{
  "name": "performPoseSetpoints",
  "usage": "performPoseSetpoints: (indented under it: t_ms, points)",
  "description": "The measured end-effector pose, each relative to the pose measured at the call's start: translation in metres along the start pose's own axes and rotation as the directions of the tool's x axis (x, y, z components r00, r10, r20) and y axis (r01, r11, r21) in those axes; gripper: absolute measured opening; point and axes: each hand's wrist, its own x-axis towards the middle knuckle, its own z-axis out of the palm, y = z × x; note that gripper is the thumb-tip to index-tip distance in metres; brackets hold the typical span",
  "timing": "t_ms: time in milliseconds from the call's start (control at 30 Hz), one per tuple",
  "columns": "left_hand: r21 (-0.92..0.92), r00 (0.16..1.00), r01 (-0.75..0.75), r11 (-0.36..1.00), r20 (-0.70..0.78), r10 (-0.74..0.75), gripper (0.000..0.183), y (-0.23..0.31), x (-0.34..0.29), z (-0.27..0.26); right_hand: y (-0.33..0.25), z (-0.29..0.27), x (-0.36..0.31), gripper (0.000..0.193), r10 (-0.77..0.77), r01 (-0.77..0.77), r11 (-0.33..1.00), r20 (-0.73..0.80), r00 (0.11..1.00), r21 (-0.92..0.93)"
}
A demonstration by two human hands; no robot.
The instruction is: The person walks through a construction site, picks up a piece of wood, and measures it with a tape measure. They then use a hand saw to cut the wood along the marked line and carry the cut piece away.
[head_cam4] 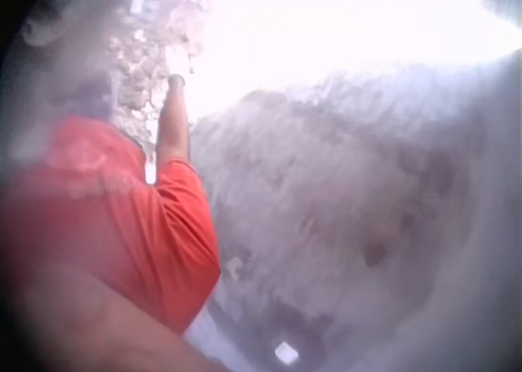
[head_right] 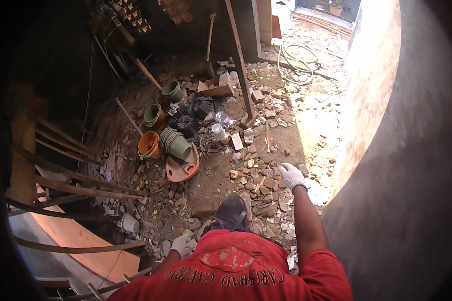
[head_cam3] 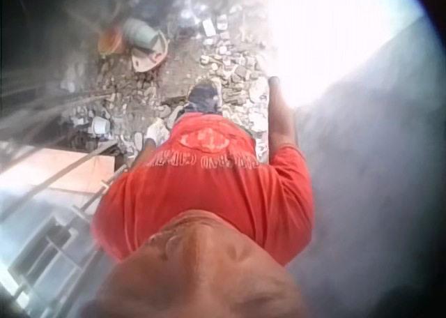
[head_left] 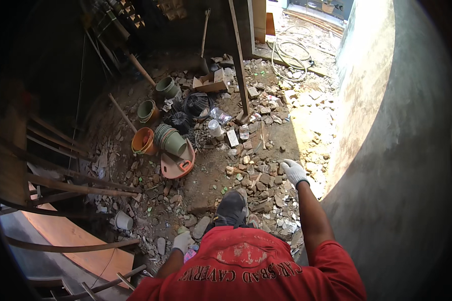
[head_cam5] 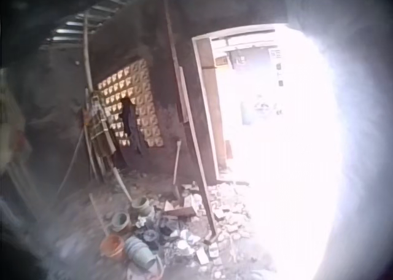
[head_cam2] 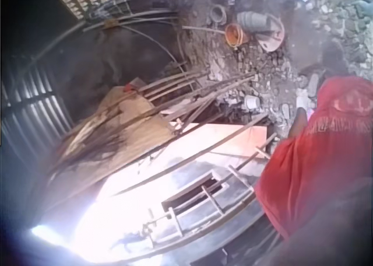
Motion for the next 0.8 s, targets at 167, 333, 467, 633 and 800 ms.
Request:
performPoseSetpoints:
  t_ms: [167, 333, 467, 633, 800]
  points:
    - [0.568, 0.901, -0.429, 0.703, 0.328, 0.285, 0.045, 0.105, 0.118, 0.036, -0.021, 0.048, 0.062, 0.055, -0.028, 0.016, 0.996, 0.144, 0.989, 0.084]
    - [0.780, 0.815, -0.579, 0.239, 0.547, 0.189, 0.051, 0.297, 0.247, 0.012, 0.087, 0.053, 0.058, 0.061, 0.363, -0.273, 0.924, 0.388, 0.847, -0.268]
    - [0.708, 0.990, 0.041, 0.705, 0.066, -0.124, 0.068, 0.482, 0.355, 0.059, 0.200, -0.005, 0.000, 0.058, 0.522, -0.363, 0.836, 0.393, 0.757, -0.411]
    - [0.737, 0.920, -0.373, 0.563, 0.216, 0.327, 0.053, 0.712, 0.451, 0.057, 0.169, 0.006, 0.074, 0.047, 0.603, -0.618, 0.771, 0.135, 0.786, 0.155]
    - [0.451, 0.771, -0.631, 0.631, 0.452, 0.448, 0.051, 0.945, 0.404, 0.269, 0.150, -0.051, 0.229, 0.038, 0.547, -0.621, 0.773, 0.362, 0.755, 0.128]
